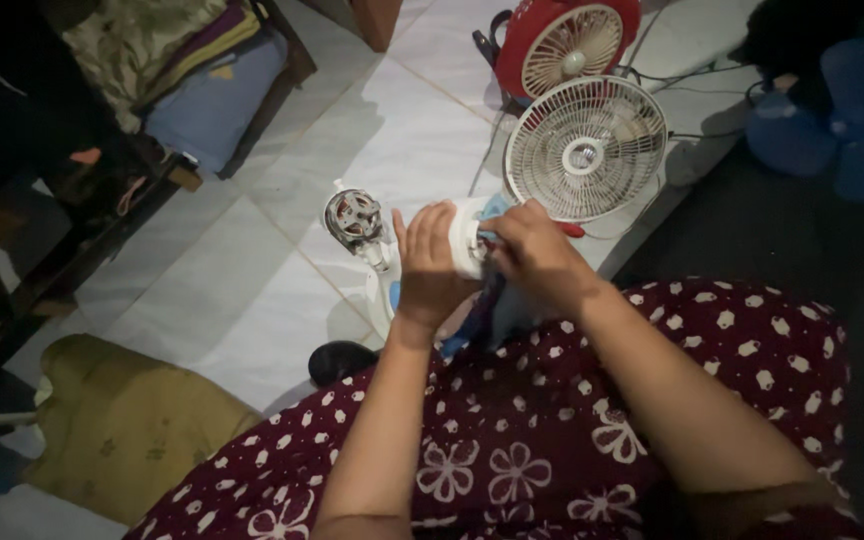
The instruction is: The person sits on the floor and takes apart a small electric fan, removing the rear housing to expose the motor and blade assembly. They wipe the housing and parts with a cloth, then fit the housing back onto the fan body and press it into place.
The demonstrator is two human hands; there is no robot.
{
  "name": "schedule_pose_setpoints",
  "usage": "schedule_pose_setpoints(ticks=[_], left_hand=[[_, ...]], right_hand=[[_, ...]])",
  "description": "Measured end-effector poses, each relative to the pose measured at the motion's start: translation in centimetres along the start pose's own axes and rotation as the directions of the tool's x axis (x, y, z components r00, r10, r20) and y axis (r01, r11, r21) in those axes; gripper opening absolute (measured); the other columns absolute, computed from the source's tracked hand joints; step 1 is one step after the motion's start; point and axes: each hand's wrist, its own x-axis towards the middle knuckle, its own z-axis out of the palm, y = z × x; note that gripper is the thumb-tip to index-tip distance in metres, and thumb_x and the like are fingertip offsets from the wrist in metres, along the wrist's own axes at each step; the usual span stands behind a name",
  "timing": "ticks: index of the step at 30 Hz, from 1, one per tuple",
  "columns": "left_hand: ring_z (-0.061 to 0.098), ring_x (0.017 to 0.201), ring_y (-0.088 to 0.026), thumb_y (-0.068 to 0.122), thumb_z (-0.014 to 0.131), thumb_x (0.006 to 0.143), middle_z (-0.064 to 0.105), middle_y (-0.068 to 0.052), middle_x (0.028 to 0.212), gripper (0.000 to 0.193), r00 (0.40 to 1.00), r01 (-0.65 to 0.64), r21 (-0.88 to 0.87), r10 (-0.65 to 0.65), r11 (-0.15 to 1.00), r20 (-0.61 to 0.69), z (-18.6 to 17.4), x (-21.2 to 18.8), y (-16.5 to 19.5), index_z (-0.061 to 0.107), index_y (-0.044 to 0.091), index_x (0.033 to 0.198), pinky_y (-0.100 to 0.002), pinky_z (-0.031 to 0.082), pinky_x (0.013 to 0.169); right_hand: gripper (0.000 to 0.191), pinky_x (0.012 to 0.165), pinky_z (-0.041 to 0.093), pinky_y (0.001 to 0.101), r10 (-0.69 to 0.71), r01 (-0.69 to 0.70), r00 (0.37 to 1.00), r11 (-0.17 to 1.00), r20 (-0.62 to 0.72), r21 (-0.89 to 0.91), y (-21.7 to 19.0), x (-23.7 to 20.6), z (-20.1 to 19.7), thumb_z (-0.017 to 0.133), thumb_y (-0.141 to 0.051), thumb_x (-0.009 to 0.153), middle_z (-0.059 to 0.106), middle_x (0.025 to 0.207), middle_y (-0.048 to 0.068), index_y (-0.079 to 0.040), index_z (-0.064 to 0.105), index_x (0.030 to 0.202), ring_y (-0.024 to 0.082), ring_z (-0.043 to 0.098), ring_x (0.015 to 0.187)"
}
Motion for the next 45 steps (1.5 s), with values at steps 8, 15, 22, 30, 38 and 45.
schedule_pose_setpoints(ticks=[8, 15, 22, 30, 38, 45], left_hand=[[0.052, 0.135, -0.035, 0.049, 0.092, 0.070, 0.054, -0.015, 0.139, 0.099, 0.999, -0.035, -0.046, 0.034, 0.998, -0.037, -0.5, -0.2, -1.1, 0.041, 0.004, 0.142, -0.071, 0.016, 0.125], [0.051, 0.139, -0.036, 0.040, 0.087, 0.079, 0.051, -0.015, 0.146, 0.091, 0.999, -0.030, -0.093, 0.025, 0.995, -0.047, -0.2, 0.0, -0.1, 0.036, 0.007, 0.147, -0.067, 0.017, 0.130], [0.050, 0.138, -0.035, 0.039, 0.087, 0.080, 0.051, -0.013, 0.144, 0.087, 0.996, -0.070, -0.024, 0.069, 0.997, -0.057, 0.0, -0.2, -0.3, 0.037, 0.009, 0.145, -0.067, 0.015, 0.129], [0.049, 0.140, -0.034, 0.037, 0.085, 0.081, 0.051, -0.014, 0.145, 0.086, 0.999, -0.024, -0.019, 0.023, 1.000, -0.028, 0.0, -0.7, -0.3, 0.037, 0.009, 0.146, -0.066, 0.016, 0.130], [0.049, 0.140, -0.037, 0.032, 0.083, 0.088, 0.049, -0.016, 0.146, 0.082, 0.996, 0.006, -0.063, -0.011, 0.998, -0.088, 0.8, -1.0, -0.7, 0.034, 0.006, 0.149, -0.065, 0.018, 0.130], [0.048, 0.140, -0.036, 0.044, 0.096, 0.069, 0.050, -0.016, 0.143, 0.106, 0.997, 0.053, -0.151, -0.061, 0.987, -0.046, -1.0, -1.1, -1.7, 0.038, 0.005, 0.148, -0.065, 0.020, 0.128]], right_hand=[[0.023, 0.092, 0.051, 0.0427, 0.181, -0.188, 0.970, 0.982, 0.160, 0.032, -1.0, -0.5, 0.9, 0.071, -0.007, 0.084, 0.071, 0.099, 0.014, -0.008, 0.073, 0.107, 0.035, 0.063, 0.098], [0.029, 0.090, 0.050, 0.0464, 0.119, -0.121, 0.984, 0.993, -0.130, -0.011, -1.8, -0.5, 0.2, 0.068, -0.006, 0.086, 0.066, 0.098, 0.019, -0.002, 0.068, 0.115, 0.039, 0.059, 0.099], [0.031, 0.082, 0.050, 0.0470, 0.130, -0.139, 0.990, 0.930, -0.047, -0.341, -3.2, -0.6, 2.3, 0.071, -0.012, 0.085, 0.065, 0.092, 0.020, 0.002, 0.067, 0.113, 0.039, 0.059, 0.092], [0.017, 0.083, 0.052, 0.0436, 0.190, -0.192, 0.981, 0.981, 0.046, 0.031, -2.9, -1.6, 1.6, 0.068, -0.009, 0.082, 0.071, 0.089, 0.016, -0.005, 0.073, 0.097, 0.033, 0.061, 0.088], [0.033, 0.084, 0.054, 0.0390, 0.457, -0.391, 0.889, 0.798, -0.038, 0.459, -1.8, -0.1, 1.1, 0.057, -0.004, 0.091, 0.069, 0.100, 0.014, -0.006, 0.072, 0.120, 0.025, 0.066, 0.087], [0.037, 0.089, 0.050, 0.0423, 0.071, -0.093, 0.992, 0.974, 0.108, 0.207, -3.1, -0.4, -0.1, 0.063, -0.003, 0.083, 0.070, 0.102, 0.017, -0.004, 0.071, 0.119, 0.033, 0.062, 0.094]])
